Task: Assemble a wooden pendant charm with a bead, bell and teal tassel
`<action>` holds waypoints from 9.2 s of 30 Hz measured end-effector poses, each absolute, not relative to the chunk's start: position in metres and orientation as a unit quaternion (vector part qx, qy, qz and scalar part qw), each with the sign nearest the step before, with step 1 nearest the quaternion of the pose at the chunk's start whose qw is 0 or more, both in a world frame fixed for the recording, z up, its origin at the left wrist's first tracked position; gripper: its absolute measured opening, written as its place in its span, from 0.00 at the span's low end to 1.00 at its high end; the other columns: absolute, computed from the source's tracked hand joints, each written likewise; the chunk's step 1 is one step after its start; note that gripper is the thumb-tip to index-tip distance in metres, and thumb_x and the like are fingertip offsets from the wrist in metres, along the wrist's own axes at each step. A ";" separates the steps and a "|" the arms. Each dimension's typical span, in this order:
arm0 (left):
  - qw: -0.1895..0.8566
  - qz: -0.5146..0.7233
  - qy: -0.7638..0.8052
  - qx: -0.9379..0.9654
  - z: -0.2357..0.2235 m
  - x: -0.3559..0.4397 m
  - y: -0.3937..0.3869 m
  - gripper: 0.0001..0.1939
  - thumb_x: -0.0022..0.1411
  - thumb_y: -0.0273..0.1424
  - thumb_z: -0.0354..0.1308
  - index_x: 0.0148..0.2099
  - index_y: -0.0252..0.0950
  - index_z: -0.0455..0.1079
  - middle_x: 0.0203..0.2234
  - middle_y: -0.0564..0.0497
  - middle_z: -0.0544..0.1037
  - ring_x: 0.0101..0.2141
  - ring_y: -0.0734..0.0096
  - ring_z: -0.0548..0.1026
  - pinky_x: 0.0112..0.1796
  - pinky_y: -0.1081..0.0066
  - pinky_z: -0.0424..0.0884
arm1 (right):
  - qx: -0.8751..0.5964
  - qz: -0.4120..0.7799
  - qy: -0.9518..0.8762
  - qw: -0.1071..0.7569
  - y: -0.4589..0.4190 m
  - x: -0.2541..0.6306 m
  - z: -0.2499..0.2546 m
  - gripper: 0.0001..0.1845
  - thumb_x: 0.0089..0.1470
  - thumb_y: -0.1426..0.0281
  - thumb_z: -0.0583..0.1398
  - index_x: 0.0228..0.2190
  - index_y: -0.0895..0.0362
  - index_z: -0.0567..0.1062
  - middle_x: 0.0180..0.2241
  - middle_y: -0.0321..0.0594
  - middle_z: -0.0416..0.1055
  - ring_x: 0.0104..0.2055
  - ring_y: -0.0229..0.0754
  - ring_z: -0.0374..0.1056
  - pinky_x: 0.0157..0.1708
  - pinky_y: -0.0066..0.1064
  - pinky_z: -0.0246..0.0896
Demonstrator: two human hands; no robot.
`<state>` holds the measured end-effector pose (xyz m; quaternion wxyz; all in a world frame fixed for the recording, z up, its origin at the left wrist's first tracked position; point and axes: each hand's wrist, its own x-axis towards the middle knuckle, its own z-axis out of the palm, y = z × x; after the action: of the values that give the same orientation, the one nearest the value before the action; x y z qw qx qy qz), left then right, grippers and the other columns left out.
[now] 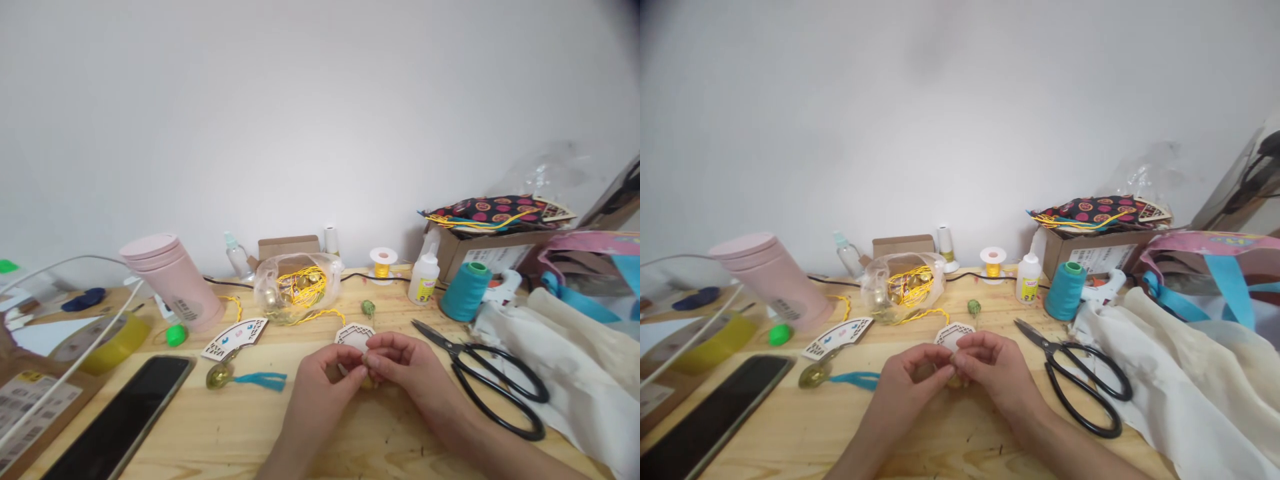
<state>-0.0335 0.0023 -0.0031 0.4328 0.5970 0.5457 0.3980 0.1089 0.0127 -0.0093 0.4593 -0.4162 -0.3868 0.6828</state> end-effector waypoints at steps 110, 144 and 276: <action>0.300 0.351 0.539 0.704 0.007 -0.037 -0.004 0.08 0.51 0.29 0.55 0.37 0.40 0.66 0.33 0.52 0.73 0.37 0.67 0.69 0.40 0.67 0.64 | -0.425 0.384 -0.712 0.406 0.011 0.115 -0.010 0.10 0.51 0.68 0.54 0.25 0.56 0.75 0.25 0.36 0.71 0.29 0.36 0.64 0.30 0.25 0.56; 0.323 0.339 0.487 0.738 0.011 -0.032 -0.004 0.09 0.50 0.29 0.56 0.37 0.40 0.71 0.35 0.49 0.71 0.38 0.66 0.68 0.40 0.69 0.64 | -0.405 0.398 -0.682 0.462 0.008 0.119 0.002 0.10 0.49 0.69 0.57 0.20 0.58 0.73 0.22 0.37 0.68 0.27 0.38 0.64 0.29 0.27 0.58; 0.330 0.390 0.495 0.703 0.009 -0.045 0.001 0.04 0.50 0.28 0.56 0.29 0.40 0.72 0.37 0.50 0.70 0.41 0.66 0.68 0.43 0.68 0.63 | -0.392 0.439 -0.701 0.404 0.009 0.115 -0.003 0.09 0.49 0.72 0.55 0.23 0.58 0.75 0.24 0.38 0.69 0.28 0.37 0.63 0.28 0.26 0.57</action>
<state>-0.0449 0.0012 0.0094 0.3302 0.7031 0.4947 0.3897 0.1149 0.0095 -0.0032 0.4040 -0.3918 -0.7007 0.4385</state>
